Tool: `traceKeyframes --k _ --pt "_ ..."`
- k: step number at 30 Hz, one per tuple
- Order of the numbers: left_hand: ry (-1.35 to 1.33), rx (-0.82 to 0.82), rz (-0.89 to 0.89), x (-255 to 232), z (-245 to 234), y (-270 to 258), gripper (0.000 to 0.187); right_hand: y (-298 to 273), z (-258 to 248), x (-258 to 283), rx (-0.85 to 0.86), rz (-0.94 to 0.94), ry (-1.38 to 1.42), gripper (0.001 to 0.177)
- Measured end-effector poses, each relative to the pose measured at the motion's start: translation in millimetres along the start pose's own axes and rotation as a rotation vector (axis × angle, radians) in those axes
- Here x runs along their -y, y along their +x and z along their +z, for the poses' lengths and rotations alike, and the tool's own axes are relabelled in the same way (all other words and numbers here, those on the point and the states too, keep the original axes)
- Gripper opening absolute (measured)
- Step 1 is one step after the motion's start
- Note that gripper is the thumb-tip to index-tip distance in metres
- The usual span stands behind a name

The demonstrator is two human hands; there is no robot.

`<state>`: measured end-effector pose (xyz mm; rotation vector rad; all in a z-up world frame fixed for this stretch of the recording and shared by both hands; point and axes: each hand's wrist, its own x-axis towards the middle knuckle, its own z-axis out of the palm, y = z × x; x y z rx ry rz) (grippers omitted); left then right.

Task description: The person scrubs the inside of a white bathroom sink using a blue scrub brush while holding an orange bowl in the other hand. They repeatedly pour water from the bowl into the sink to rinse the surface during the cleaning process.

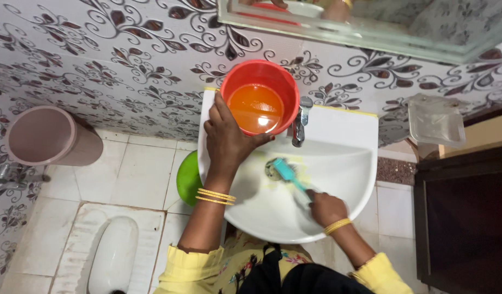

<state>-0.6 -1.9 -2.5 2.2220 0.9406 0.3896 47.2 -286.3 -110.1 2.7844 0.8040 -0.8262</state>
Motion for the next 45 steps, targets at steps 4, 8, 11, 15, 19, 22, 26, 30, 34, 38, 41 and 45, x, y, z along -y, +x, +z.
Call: traceKeyframes --k 4,8,11,15,19,22,26,30,34,38,41,45 --pt "0.005 -0.007 -0.007 -1.5 -2.1 0.7 0.151 -27.2 -11.7 -29.6 0.149 0.132 0.023 0.046" --pt "0.016 -0.03 0.016 -0.5 -2.0 0.4 0.151 -30.2 8.8 -6.2 0.077 -0.228 0.206 0.047" --pt "0.006 -0.03 0.035 2.3 -0.6 -0.2 0.151 7.2 24.4 39.1 0.086 -0.214 0.293 0.044" --pt "0.013 -0.015 0.027 0.2 -1.2 0.4 0.153 34.5 12.5 18.2 -0.141 -0.096 0.088 0.043" --pt "0.021 -0.014 0.049 0.5 -1.4 0.7 0.152 -0.9 -10.5 -30.9 -0.034 0.153 0.012 0.041" --pt "0.037 0.002 0.034 2.5 0.9 2.1 0.152 -21.2 -12.4 -26.2 0.135 0.158 0.049 0.042" --pt "0.029 -0.012 0.079 7.5 4.9 4.0 0.151 -22.2 9.0 12.1 0.153 -0.072 0.203 0.044" --pt "0.028 -0.055 0.159 14.6 9.0 4.6 0.15 4.3 -0.4 7.2 0.041 0.035 0.1 0.043" --pt "0.036 -0.079 0.196 16.9 11.3 3.2 0.151 -15.0 -9.9 -24.7 -0.039 0.091 0.01 0.042" --pt "0.037 -0.073 0.18 16.7 9.3 3.6 0.152 -44.9 1.2 -5.3 0.146 0.06 -0.033 0.045" --pt "0.04 -0.084 0.188 15.7 10.7 3.5 0.152 -36.8 16.3 26.8 0.149 -0.128 0.13 0.044" --pt "0.037 -0.081 0.193 17.4 11.6 4.8 0.15 7.6 18.8 27.1 -0.024 -0.054 0.055 0.045"
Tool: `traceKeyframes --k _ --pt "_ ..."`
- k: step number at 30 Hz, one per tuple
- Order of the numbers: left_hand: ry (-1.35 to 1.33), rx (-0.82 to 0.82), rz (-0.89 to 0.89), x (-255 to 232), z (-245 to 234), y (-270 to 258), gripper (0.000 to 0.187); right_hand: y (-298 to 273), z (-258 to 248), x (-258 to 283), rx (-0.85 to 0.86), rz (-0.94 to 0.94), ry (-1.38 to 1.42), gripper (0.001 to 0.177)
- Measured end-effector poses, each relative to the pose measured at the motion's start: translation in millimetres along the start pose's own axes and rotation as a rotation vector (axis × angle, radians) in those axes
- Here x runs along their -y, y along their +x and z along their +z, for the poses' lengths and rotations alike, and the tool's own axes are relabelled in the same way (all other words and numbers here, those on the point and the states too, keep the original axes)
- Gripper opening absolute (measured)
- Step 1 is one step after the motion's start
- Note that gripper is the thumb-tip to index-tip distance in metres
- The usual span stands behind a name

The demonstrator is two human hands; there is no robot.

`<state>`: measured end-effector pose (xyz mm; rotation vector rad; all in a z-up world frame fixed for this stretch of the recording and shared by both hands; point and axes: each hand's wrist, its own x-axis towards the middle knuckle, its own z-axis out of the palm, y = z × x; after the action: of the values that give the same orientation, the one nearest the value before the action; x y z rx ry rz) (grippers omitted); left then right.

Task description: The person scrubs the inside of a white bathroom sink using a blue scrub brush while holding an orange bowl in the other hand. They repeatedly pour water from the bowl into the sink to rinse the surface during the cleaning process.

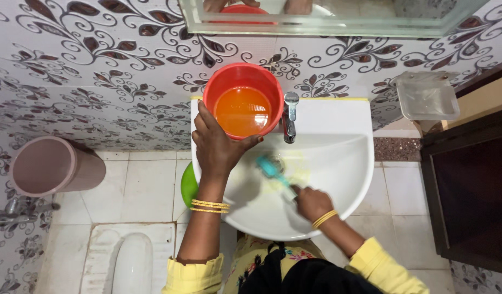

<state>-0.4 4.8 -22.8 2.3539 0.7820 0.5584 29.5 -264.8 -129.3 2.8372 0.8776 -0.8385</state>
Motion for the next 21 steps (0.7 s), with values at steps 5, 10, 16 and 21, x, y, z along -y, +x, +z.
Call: traceKeyframes --k 5,10,16,21 --pt "0.013 -0.035 0.065 1.6 1.4 -1.6 0.152 -32.2 -21.8 -53.2 0.037 0.104 -0.031 0.043" --pt "0.023 0.001 0.017 -2.3 -1.0 -0.7 0.155 -54.0 -13.0 -8.5 0.217 -0.005 0.022 0.044" --pt "0.023 0.045 -0.04 -5.0 -5.2 0.3 0.155 15.8 14.2 0.1 -0.098 -0.046 -0.065 0.043" --pt "0.015 0.041 -0.029 -6.2 -7.1 0.5 0.155 -28.9 -3.3 -64.8 -0.063 0.193 -0.089 0.041"
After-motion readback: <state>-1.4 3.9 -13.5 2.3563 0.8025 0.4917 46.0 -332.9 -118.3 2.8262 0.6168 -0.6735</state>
